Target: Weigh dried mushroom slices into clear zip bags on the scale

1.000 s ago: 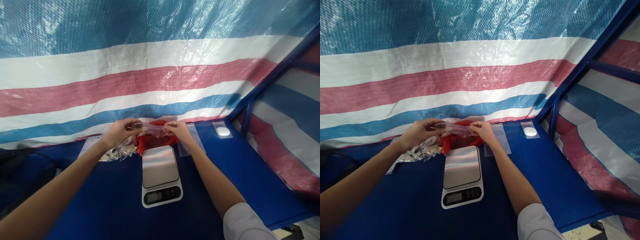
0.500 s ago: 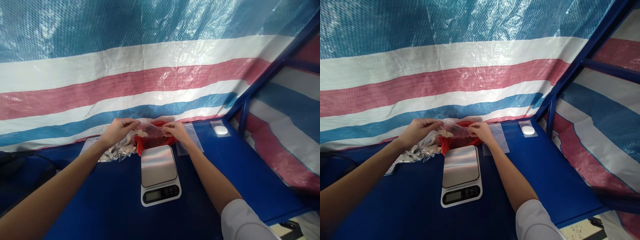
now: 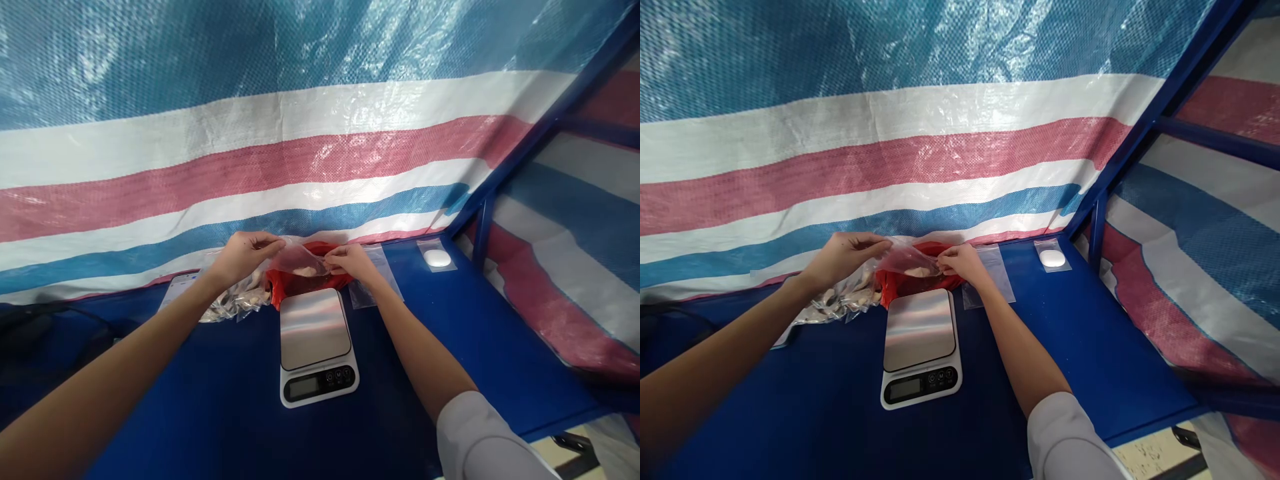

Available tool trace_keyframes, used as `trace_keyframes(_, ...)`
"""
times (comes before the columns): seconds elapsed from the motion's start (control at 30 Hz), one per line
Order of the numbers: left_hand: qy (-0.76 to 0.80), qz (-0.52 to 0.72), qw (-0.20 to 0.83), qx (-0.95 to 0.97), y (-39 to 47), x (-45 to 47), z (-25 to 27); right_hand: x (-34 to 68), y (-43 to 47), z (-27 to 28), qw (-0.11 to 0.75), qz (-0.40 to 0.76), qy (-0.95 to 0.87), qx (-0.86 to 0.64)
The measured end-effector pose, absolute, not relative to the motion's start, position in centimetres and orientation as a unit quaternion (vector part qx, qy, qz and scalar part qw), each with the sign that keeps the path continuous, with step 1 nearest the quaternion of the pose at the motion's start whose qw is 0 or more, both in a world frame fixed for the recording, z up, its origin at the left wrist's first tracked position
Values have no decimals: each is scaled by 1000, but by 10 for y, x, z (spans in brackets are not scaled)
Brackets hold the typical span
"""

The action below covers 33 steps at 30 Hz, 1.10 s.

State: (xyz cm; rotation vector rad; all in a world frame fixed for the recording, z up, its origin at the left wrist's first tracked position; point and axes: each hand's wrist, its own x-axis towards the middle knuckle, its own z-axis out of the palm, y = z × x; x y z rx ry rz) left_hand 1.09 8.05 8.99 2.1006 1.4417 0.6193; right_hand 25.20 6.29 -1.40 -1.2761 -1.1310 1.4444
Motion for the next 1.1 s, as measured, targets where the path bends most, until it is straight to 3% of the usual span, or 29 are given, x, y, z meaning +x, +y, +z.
trace_keyframes(0.27,536,158,229,797,78,-9,82,251,62,-10,449,582,-436,-519)
trace_keyframes(0.6,550,253,219,765,76,-4,85,244,59,-7,430,588,-457,-510)
trace_keyframes(1.1,559,269,202,758,78,-5,86,237,56,-5,441,571,-441,-534)
